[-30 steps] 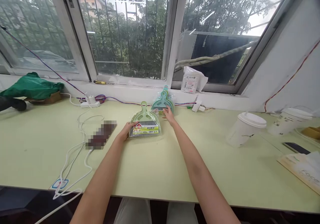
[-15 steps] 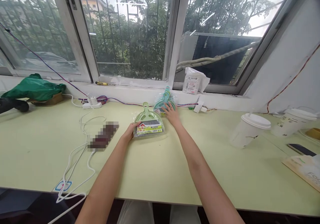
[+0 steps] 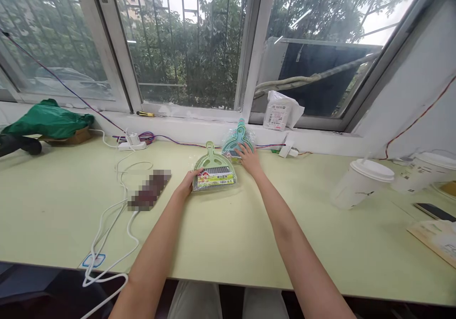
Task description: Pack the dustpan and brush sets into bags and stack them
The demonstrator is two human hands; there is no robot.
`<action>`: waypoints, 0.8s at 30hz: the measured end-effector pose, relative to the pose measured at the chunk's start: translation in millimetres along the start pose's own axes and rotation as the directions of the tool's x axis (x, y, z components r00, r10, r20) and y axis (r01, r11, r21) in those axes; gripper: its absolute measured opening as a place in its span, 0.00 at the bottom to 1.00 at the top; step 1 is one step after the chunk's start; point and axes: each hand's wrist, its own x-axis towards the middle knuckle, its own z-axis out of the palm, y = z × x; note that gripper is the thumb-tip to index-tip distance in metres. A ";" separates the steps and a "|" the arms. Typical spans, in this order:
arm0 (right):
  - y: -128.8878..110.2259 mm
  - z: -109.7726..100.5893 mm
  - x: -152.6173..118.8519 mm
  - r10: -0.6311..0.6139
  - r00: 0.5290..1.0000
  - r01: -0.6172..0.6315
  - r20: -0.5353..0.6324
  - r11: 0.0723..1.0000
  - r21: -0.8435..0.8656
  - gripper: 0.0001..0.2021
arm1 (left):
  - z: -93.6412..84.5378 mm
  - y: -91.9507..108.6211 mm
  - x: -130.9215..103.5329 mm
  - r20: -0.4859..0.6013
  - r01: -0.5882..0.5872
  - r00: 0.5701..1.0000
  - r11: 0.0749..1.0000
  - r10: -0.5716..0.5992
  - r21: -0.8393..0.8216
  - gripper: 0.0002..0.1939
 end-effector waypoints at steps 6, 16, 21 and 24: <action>-4.1 -9.4 -4.2 0.009 1.000 -0.009 0.008 1.000 -0.007 0.28 | 6.7 5.4 -3.7 -0.007 0.024 1.000 1.000 -0.024 -0.011 0.20; 10.9 -13.7 -8.4 0.023 0.998 -0.022 0.067 1.000 -0.019 0.28 | 12.3 11.2 -16.9 -0.009 -0.014 1.000 1.000 0.014 -0.004 0.21; 13.7 -11.3 -9.3 0.004 0.998 -0.002 0.060 1.000 -0.017 0.27 | 8.8 9.4 -8.7 -0.034 0.015 0.999 0.999 -0.016 -0.031 0.22; 12.9 -14.3 -9.2 0.005 0.999 -0.004 0.051 1.000 -0.006 0.27 | 5.6 7.9 -4.8 -0.035 0.030 0.999 0.999 -0.031 -0.022 0.23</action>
